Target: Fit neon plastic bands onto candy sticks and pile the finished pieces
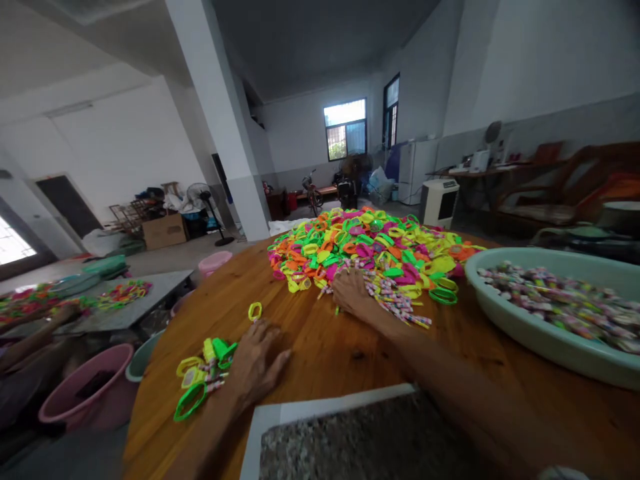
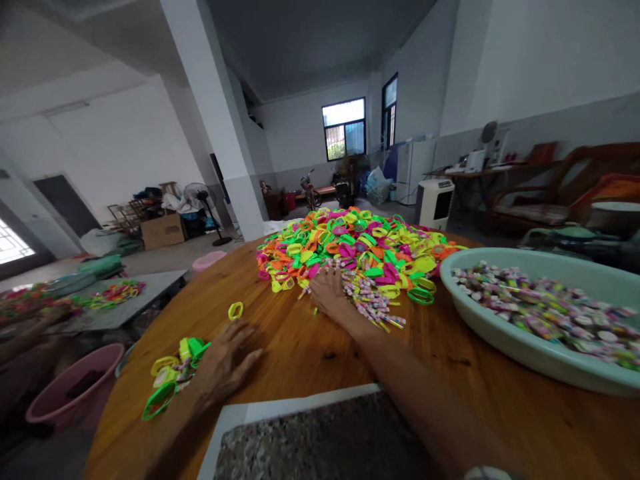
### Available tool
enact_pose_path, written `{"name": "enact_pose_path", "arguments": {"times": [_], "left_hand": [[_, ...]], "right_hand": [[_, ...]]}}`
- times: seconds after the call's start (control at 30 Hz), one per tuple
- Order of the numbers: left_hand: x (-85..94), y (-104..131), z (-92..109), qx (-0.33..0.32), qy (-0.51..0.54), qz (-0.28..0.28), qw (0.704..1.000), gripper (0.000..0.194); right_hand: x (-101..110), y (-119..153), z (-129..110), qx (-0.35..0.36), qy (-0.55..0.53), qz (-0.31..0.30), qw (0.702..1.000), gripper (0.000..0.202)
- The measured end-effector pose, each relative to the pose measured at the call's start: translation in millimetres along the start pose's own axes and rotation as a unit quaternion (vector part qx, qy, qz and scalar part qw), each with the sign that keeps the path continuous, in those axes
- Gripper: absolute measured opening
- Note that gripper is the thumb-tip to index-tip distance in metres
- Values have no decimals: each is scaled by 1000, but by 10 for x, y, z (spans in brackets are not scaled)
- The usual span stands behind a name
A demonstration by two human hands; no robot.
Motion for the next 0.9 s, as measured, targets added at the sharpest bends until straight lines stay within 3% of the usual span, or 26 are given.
{"name": "enact_pose_path", "arguments": {"times": [0.1,0.2,0.33,0.5,0.73,0.83,0.9], "left_hand": [[-216,-211,166,-6,64,-42,997,38],[-426,-362,197,16,114,-79,990,36],[-572,-487,199,47,133,-78,987,37],[-662,-557,255,64,165,-72,982,40],[-686,-690,433,78,250,-33,965,54],[-657,-749,602,54,329,-15,943,43],[-668,-757,702,41,357,-34,933,34]], "right_hand": [[-47,-44,-5,7,3,7,1000,38],[-116,33,-24,43,-9,-8,999,46],[-162,238,-23,79,-44,-28,996,48],[-26,475,63,66,-112,-28,991,22],[215,813,90,57,-242,-24,968,12],[196,967,68,62,-271,-33,960,10],[149,1051,89,52,-276,-37,959,8]]}}
Point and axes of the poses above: each hand's wrist, its own y-axis away from the middle knuckle, its own x-axis out of the back of the hand, z = x × y, the point moved 9 cm from there along -y, towards the middle knuckle, and after that the axes turned 10 degrees about -x, right-handed, at the moved point
